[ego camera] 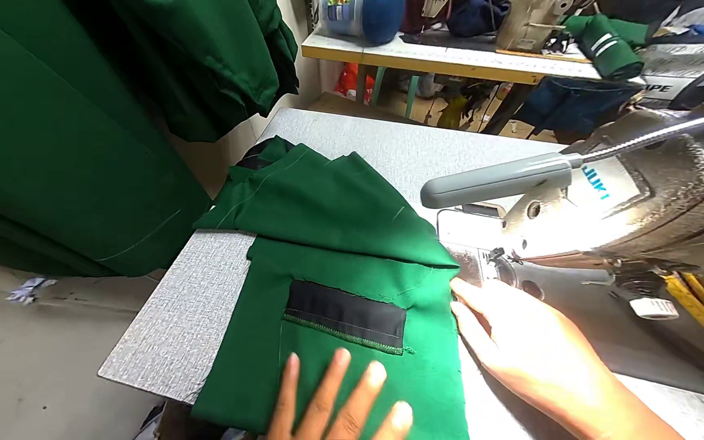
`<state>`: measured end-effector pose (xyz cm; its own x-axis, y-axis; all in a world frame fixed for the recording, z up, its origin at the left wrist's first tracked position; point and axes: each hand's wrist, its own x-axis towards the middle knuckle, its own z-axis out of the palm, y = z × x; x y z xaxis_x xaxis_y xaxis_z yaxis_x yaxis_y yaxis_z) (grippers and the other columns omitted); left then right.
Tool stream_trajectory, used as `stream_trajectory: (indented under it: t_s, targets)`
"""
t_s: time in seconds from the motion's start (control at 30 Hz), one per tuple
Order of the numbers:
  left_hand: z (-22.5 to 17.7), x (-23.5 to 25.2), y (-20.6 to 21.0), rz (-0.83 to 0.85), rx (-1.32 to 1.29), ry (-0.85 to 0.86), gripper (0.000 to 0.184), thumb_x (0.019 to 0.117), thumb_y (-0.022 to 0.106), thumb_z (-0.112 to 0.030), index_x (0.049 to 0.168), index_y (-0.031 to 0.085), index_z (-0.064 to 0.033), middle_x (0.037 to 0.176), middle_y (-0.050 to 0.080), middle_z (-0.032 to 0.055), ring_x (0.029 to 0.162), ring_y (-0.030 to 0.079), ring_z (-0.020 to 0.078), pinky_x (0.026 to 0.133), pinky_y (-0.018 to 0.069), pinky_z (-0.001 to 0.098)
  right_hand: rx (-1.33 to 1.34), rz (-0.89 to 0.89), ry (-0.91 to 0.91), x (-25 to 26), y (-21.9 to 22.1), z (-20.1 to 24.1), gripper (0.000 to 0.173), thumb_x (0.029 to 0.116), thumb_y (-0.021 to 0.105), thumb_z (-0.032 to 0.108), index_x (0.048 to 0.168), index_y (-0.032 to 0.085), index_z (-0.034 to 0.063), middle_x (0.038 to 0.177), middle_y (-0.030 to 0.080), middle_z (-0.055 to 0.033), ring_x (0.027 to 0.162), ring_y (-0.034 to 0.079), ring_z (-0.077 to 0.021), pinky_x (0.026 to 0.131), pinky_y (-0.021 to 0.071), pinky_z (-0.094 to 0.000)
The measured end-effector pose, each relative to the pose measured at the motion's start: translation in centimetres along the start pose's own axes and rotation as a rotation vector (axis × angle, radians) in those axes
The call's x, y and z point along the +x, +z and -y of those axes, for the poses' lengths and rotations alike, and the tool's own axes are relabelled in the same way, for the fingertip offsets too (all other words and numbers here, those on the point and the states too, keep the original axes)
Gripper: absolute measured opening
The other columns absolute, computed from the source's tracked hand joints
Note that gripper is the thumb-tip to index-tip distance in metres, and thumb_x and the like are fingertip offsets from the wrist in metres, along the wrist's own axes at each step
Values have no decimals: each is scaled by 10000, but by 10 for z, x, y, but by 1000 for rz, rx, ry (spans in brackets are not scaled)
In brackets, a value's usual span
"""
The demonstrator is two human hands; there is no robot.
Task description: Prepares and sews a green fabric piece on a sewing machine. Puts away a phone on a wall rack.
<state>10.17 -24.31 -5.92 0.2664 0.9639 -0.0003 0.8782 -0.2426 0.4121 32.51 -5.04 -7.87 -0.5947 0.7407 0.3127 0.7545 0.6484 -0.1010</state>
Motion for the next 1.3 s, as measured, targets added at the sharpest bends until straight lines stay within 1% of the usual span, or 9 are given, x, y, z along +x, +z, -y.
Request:
stream_trajectory:
  t_s: [0.2, 0.3, 0.43, 0.57, 0.9, 1.03, 1.17, 1.23, 1.3]
  targets:
    - [43, -18, -15, 38, 130, -210, 864, 942, 283, -799, 1586, 404, -235, 1642, 318, 213, 1488, 223, 576, 1065, 106, 867, -7, 0, 33, 0, -1, 2, 484, 981, 391, 395, 1106, 787, 146, 810, 656, -81, 746, 675, -272, 582, 545, -428]
    - [51, -31, -14, -37, 108, -206, 861, 942, 346, -784, 1554, 456, -188, 1606, 378, 231, 1476, 276, 560, 1075, 130, 853, -3, 2, 31, 2, 0, 0, 460, 971, 398, 349, 1118, 789, 157, 816, 634, -82, 714, 656, -261, 551, 531, -421]
    - [69, -52, -23, -110, 124, -200, 830, 922, 520, -721, 1512, 506, -137, 1559, 432, 266, 1444, 334, 568, 1076, 171, 841, -4, 44, 11, 5, -2, -2, 456, 862, 434, 227, 1147, 787, 179, 823, 617, -102, 678, 649, -285, 499, 508, -449]
    - [73, -66, -16, -44, 189, -208, 862, 898, 479, -782, 1547, 466, -215, 1596, 385, 249, 1454, 287, 592, 1059, 122, 861, -51, 86, 16, 8, -2, -1, 419, 861, 444, 232, 1092, 788, 176, 804, 594, -97, 638, 641, -280, 464, 492, -441]
    - [63, -84, -1, -145, 254, -208, 897, 882, 407, -838, 1552, 447, -243, 1604, 386, 218, 1497, 234, 543, 1087, 63, 838, -60, 67, -7, 7, 0, -2, 355, 865, 443, 247, 976, 769, 160, 776, 579, -86, 627, 634, -274, 449, 478, -433]
    - [45, -41, -25, -101, 130, -84, 871, 894, 429, -814, 1487, 539, -185, 1565, 450, 215, 1486, 278, 533, 1093, 93, 840, -61, 107, 7, 7, -4, -1, 319, 866, 473, 233, 986, 760, 160, 777, 559, -79, 623, 625, -264, 447, 480, -429]
    - [37, 41, -28, -84, 89, 240, 589, 1033, 328, -613, 1462, 549, -276, 1596, 453, 38, 1516, 303, 418, 1076, 163, 850, 4, 62, 7, -4, -13, 2, 453, 865, 472, 222, 1202, 775, 230, 865, 626, -77, 719, 652, -243, 540, 538, -420]
    - [40, 84, -22, -95, 138, 367, 530, 1033, 320, -559, 1438, 562, -318, 1590, 462, -22, 1508, 343, 370, 1041, 230, 854, 47, 27, -29, -18, -17, -1, 492, 879, 450, 238, 1273, 741, 292, 927, 660, -56, 798, 666, -217, 606, 560, -396]
    - [42, 114, -22, 17, 163, 400, 549, 1021, 315, -553, 1490, 513, -347, 1632, 397, -21, 1542, 270, 354, 1063, 178, 857, 98, 0, -65, -38, -22, -5, 468, 914, 445, 253, 1276, 736, 313, 981, 685, -47, 868, 672, -207, 676, 569, -378]
